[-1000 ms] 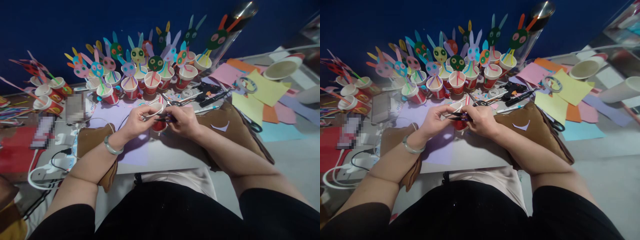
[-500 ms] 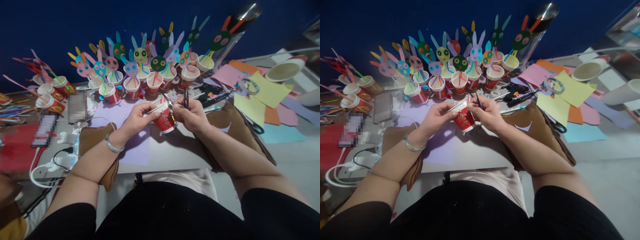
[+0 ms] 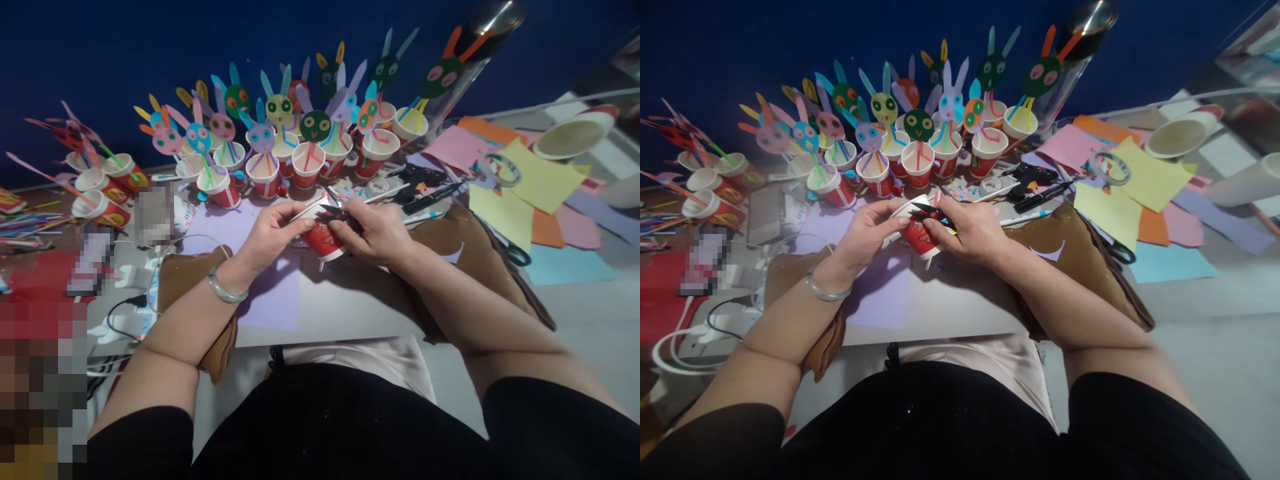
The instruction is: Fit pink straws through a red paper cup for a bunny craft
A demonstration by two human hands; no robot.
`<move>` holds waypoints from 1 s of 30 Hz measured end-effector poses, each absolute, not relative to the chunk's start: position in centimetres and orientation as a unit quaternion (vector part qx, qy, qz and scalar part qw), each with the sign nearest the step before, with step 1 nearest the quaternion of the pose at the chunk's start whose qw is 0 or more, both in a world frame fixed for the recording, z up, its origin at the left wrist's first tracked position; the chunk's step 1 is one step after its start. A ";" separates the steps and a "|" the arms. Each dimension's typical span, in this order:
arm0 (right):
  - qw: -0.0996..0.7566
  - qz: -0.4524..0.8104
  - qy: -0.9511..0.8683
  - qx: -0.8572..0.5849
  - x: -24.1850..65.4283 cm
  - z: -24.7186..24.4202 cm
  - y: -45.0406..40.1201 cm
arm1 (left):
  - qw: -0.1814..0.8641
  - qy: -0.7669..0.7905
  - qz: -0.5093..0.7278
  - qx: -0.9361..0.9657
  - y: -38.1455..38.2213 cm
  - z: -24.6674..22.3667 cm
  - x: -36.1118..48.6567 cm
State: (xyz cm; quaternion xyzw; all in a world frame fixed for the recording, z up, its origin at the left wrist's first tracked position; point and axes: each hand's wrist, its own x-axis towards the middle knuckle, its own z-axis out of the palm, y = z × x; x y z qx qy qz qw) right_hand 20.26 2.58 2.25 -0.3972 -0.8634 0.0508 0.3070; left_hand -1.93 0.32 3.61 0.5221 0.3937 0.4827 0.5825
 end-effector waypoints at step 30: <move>0.289 0.200 -0.889 -0.294 20.9 4.1 3.0 | 0.595 0.361 0.481 0.533 0.3 3.1 -2.4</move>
